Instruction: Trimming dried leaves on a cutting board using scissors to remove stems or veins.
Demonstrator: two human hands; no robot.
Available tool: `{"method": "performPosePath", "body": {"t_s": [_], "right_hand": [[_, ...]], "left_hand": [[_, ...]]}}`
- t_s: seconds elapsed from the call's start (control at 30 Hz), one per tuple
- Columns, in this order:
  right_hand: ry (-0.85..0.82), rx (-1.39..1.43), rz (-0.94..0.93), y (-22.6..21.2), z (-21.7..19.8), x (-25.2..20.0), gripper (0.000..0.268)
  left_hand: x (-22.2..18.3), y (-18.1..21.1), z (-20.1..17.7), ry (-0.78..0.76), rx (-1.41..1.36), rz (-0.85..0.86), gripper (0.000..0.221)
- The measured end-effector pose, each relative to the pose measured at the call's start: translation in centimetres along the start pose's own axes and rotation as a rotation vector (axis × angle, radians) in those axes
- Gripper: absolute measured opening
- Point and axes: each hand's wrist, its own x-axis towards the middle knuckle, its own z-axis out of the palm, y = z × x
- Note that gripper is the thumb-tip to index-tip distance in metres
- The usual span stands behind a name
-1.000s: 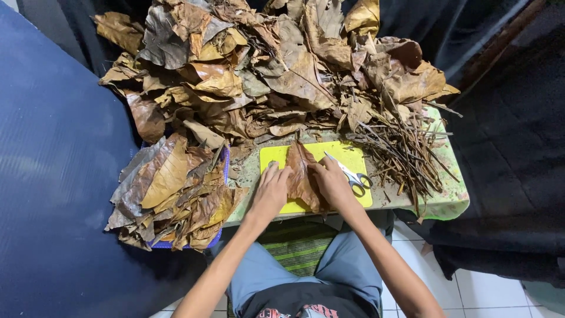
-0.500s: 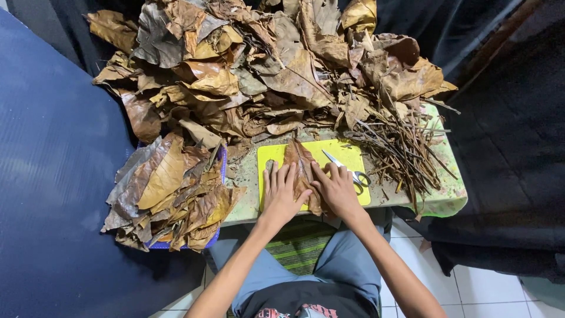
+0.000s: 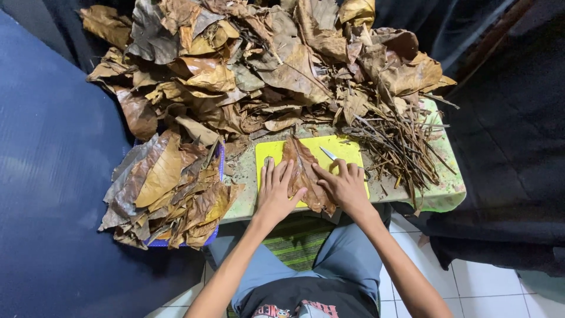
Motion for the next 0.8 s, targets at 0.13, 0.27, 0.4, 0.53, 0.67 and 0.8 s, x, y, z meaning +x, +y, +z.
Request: {"method": "performPosePath", "body": {"t_s": [0.13, 0.27, 0.4, 0.53, 0.67, 0.8], "right_hand": [[-0.048, 0.015, 0.032, 0.7, -0.2, 0.0, 0.047], [0.05, 0.048, 0.322, 1.7, -0.7, -2.1, 0.04], [0.028, 0.202, 0.445, 1.9, -2.1, -3.3, 0.041], [0.026, 0.271, 0.462, 2.3, -3.0, -3.5, 0.043], [0.03, 0.35, 0.404, 0.2, -7.5, -3.3, 0.036], [-0.037, 0.463, 0.252, 0.3, -6.5, -3.8, 0.043]], "left_hand": [[0.2, 0.0, 0.3, 0.008, 0.016, 0.004, 0.085], [0.1, 0.1, 0.0, -0.03, -0.017, -0.016, 0.084], [0.0, 0.3, -0.3, -0.05, -0.02, -0.027, 0.083], [-0.2, 0.3, -0.2, -0.05, -0.006, -0.029, 0.084], [0.0, 0.0, 0.1, -0.039, 0.009, -0.011, 0.085], [-0.3, 0.1, 0.0, -0.047, 0.013, -0.012, 0.09]]}}
